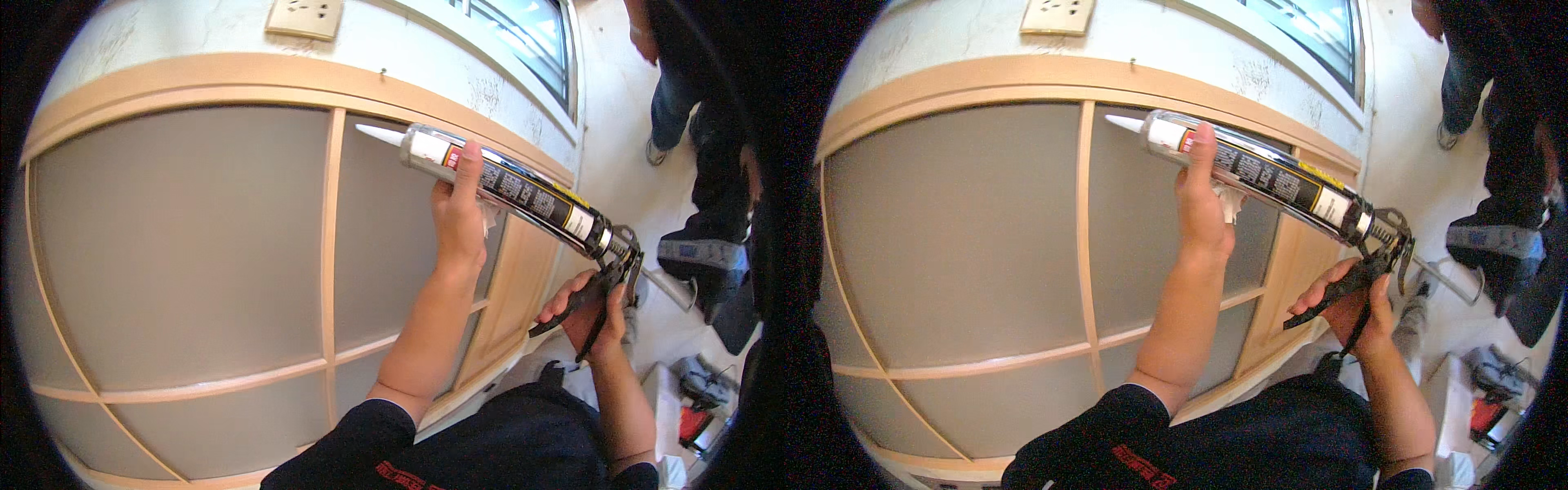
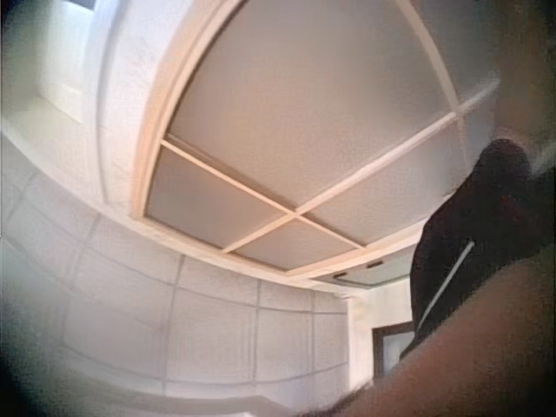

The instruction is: The person uses a caulking gun to apply sealant along the seams of a glass door frame. They wipe the nozzle with a tissue and continue applying sealant along the vertical and horizontal joints of the door frame.

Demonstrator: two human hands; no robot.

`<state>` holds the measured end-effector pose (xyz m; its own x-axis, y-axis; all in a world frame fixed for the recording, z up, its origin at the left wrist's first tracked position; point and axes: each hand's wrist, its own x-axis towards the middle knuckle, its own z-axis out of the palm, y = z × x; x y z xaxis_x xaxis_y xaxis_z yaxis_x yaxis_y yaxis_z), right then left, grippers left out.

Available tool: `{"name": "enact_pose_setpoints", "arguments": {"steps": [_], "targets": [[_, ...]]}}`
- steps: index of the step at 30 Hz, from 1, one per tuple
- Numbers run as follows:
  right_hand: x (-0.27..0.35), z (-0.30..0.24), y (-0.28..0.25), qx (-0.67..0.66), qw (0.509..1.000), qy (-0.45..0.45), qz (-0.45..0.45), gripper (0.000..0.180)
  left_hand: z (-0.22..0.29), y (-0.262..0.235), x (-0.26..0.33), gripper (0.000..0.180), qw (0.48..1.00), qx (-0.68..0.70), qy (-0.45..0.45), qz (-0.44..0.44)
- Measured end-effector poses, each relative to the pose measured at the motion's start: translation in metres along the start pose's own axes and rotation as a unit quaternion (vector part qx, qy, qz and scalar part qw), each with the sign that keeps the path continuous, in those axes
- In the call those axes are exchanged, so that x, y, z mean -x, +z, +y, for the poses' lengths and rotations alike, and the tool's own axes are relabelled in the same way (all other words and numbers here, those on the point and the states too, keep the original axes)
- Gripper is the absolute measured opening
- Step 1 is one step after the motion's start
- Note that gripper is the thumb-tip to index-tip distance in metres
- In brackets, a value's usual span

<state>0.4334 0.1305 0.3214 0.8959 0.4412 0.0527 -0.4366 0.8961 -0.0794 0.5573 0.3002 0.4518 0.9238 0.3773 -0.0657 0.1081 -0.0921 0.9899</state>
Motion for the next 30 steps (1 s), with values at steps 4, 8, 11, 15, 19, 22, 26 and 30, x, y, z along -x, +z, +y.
{"name": "enact_pose_setpoints", "arguments": {"steps": [4, 8, 11, 15, 19, 22, 26, 30], "targets": [[-0.005, 0.008, -0.006, -0.047, 0.999, 0.000, -0.010, 0.073, 0.003, -0.002, 0.002, 0.066, 0.998, -0.055, 0.023, 0.006], [-0.007, 0.017, -0.008, -0.068, 0.998, -0.014, 0.000, 0.074, 0.007, -0.002, 0.002, 0.066, 0.995, -0.092, 0.034, 0.000], [-0.009, 0.019, -0.009, -0.075, 0.997, -0.019, 0.001, 0.074, 0.008, 0.000, 0.004, 0.068, 0.992, -0.111, 0.056, -0.008], [-0.009, 0.020, -0.007, -0.093, 0.995, -0.010, 0.026, 0.074, 0.010, 0.003, 0.006, 0.070, 0.990, -0.135, 0.049, 0.006], [-0.010, 0.020, -0.006, -0.105, 0.993, 0.010, 0.057, 0.073, 0.010, 0.003, 0.005, 0.066, 0.991, -0.119, 0.050, -0.026], [-0.014, 0.020, -0.007, -0.113, 0.991, 0.019, 0.070, 0.072, 0.008, 0.001, 0.004, 0.066, 0.994, -0.101, 0.050, -0.014], [-0.015, 0.017, -0.008, -0.113, 0.991, 0.029, 0.067, 0.070, 0.004, -0.001, 0.005, 0.066, 0.993, -0.105, 0.052, 0.003], [-0.011, 0.013, -0.007, -0.075, 0.990, 0.034, 0.110, 0.067, 0.003, -0.002, 0.012, 0.065, 0.994, -0.100, 0.040, 0.034]]}}
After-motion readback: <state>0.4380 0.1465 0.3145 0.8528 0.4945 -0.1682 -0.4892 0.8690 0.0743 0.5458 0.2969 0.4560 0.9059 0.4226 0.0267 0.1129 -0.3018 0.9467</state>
